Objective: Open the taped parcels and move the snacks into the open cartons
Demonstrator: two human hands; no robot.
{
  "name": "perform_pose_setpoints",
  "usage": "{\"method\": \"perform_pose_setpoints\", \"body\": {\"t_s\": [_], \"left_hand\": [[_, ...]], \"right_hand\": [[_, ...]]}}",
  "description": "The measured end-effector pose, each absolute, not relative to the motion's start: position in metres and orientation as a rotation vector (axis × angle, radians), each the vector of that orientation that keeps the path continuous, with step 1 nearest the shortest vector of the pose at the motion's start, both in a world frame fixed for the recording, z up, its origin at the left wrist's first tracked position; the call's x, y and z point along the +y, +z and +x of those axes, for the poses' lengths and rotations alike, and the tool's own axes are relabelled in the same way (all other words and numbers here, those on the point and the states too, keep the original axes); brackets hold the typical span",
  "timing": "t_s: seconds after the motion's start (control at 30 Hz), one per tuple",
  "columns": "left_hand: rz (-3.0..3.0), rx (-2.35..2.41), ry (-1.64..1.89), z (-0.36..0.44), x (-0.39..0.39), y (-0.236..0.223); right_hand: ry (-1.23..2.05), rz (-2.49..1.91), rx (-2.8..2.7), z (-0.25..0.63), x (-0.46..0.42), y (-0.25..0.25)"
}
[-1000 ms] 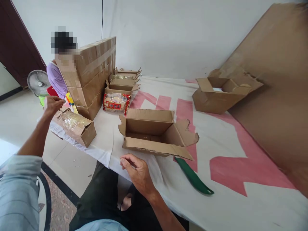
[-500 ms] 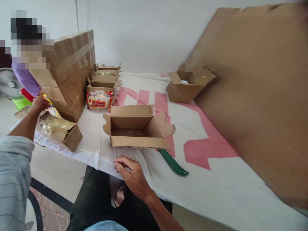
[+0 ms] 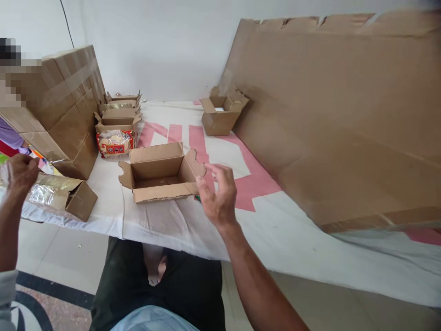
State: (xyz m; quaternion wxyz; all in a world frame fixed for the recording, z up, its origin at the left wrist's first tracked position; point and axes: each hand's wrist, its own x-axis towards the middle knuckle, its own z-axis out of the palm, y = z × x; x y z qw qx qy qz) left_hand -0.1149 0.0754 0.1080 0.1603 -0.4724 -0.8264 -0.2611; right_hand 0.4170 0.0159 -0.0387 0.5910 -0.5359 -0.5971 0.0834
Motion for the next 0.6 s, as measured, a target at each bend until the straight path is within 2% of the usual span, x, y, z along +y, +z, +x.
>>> {"method": "perform_pose_setpoints", "body": {"t_s": [0.17,0.3,0.47,0.6], "left_hand": [[-1.850,-2.052,-0.851,-0.041,0.040,0.081],[-2.409,-1.629,-0.899,0.034,0.007,0.057],[-2.719,-1.314,-0.333,0.113,-0.019,0.031],[-2.732,-1.320,0.001,0.139,-0.014,0.013]], "right_hand": [[0.725,-1.332,-1.300,0.426,0.048,-0.069],[0.797,-1.314,-1.314,0.408,0.028,-0.078],[0.720,-1.290,-1.339,0.377,-0.004,-0.078],[0.742,-1.182,-1.392,0.357,-0.015,-0.079]]}}
